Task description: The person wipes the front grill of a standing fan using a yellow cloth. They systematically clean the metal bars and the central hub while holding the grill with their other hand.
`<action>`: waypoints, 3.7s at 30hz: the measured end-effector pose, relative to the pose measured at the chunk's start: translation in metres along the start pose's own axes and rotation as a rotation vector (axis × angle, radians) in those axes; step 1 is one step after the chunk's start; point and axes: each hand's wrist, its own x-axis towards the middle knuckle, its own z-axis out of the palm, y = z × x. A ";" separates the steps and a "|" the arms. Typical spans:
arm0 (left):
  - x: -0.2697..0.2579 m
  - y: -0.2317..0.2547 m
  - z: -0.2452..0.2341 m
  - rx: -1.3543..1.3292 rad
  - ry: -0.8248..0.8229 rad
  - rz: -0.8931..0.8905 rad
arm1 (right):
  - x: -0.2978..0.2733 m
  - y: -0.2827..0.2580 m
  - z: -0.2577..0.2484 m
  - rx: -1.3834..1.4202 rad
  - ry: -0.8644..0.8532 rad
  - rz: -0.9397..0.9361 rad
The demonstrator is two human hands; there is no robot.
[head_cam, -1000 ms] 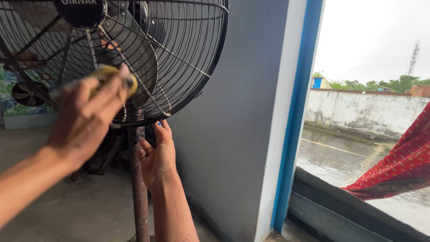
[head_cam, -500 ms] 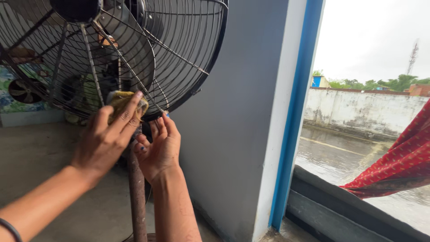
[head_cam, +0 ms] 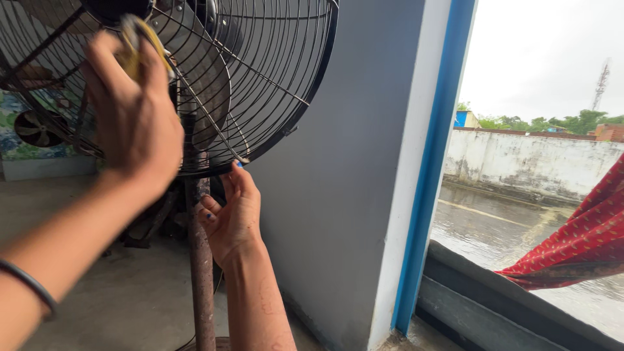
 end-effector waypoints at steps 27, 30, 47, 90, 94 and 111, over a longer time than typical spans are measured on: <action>-0.085 0.007 -0.005 -0.025 -0.185 0.091 | -0.004 -0.004 -0.002 -0.082 0.020 0.056; -0.097 0.001 -0.018 -0.039 -0.275 0.103 | -0.004 -0.005 -0.004 -0.078 -0.008 0.059; -0.089 -0.002 -0.023 -0.466 -0.041 -0.290 | -0.034 0.003 0.035 -0.973 0.246 -0.871; 0.010 0.049 -0.053 -0.454 -0.030 -0.105 | 0.019 -0.089 0.044 -1.147 0.295 -1.211; 0.049 0.050 -0.031 -0.250 -0.016 0.181 | 0.016 -0.092 0.043 -1.309 0.348 -1.104; 0.016 -0.018 -0.028 0.210 -0.002 0.574 | 0.013 -0.073 0.055 -1.382 0.369 -1.216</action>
